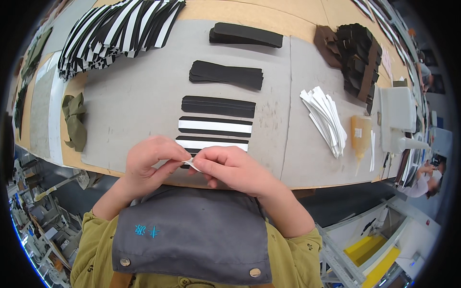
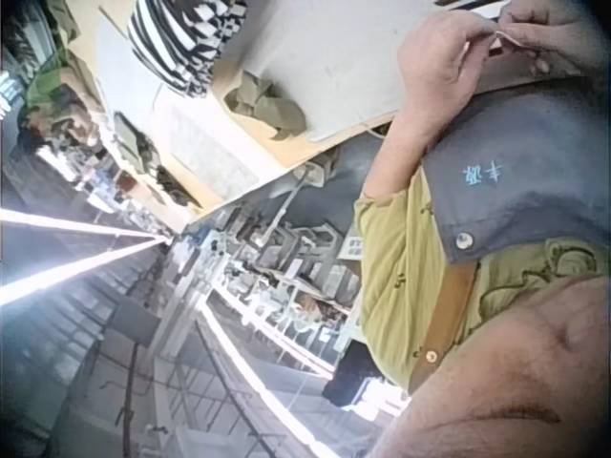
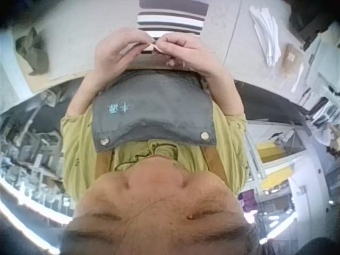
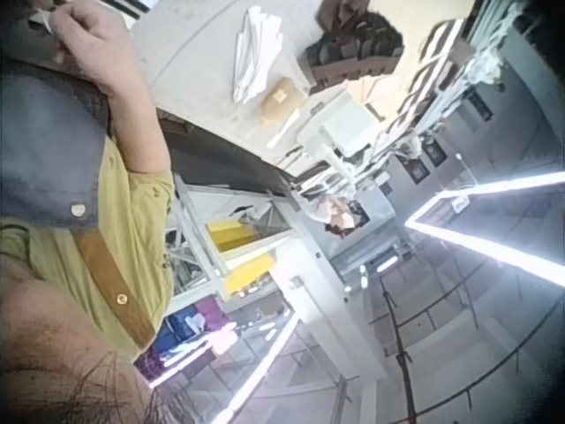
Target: The person assembles black and white rectangular strips into a patterned unit on a workbench. They apply adhesive from a squeeze bottle to the black strips and then carefully place white strips on top to create a striped design. The process is repeated for multiple units, which are stacked to the side upon completion.
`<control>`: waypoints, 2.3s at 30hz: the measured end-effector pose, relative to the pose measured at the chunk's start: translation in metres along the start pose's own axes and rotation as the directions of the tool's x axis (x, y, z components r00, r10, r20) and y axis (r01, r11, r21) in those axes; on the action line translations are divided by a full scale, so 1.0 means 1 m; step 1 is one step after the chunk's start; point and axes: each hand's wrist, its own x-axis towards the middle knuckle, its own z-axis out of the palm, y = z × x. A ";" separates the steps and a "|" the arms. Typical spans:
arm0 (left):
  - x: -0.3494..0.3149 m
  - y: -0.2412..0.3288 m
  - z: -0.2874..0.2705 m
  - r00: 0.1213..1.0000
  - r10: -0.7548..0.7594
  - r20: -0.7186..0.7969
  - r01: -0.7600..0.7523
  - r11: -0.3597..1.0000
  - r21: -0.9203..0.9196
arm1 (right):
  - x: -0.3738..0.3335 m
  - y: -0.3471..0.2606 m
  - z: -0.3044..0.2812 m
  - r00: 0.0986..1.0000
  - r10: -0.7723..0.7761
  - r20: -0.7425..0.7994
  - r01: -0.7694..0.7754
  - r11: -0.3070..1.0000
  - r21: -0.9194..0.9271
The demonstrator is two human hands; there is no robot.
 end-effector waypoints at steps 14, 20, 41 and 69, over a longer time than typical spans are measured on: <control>0.009 -0.041 0.002 0.998 0.005 -0.070 0.043 0.746 0.665 | 0.052 -0.043 -0.010 0.808 -0.523 -0.271 0.058 0.529 -0.847; 0.008 -0.044 0.005 0.996 0.034 -0.086 0.035 0.724 0.688 | 0.076 -0.038 -0.016 0.801 -0.554 -0.227 -0.034 0.336 -0.941; 0.008 -0.044 0.004 0.991 -0.007 -0.131 0.089 0.770 0.631 | 0.079 -0.041 -0.015 0.809 -0.540 -0.230 -0.081 0.285 -0.955; 0.011 -0.043 0.006 0.995 -0.035 -0.095 0.090 0.727 0.680 | 0.037 -0.040 -0.051 0.758 -0.534 -0.376 -0.191 0.369 -0.910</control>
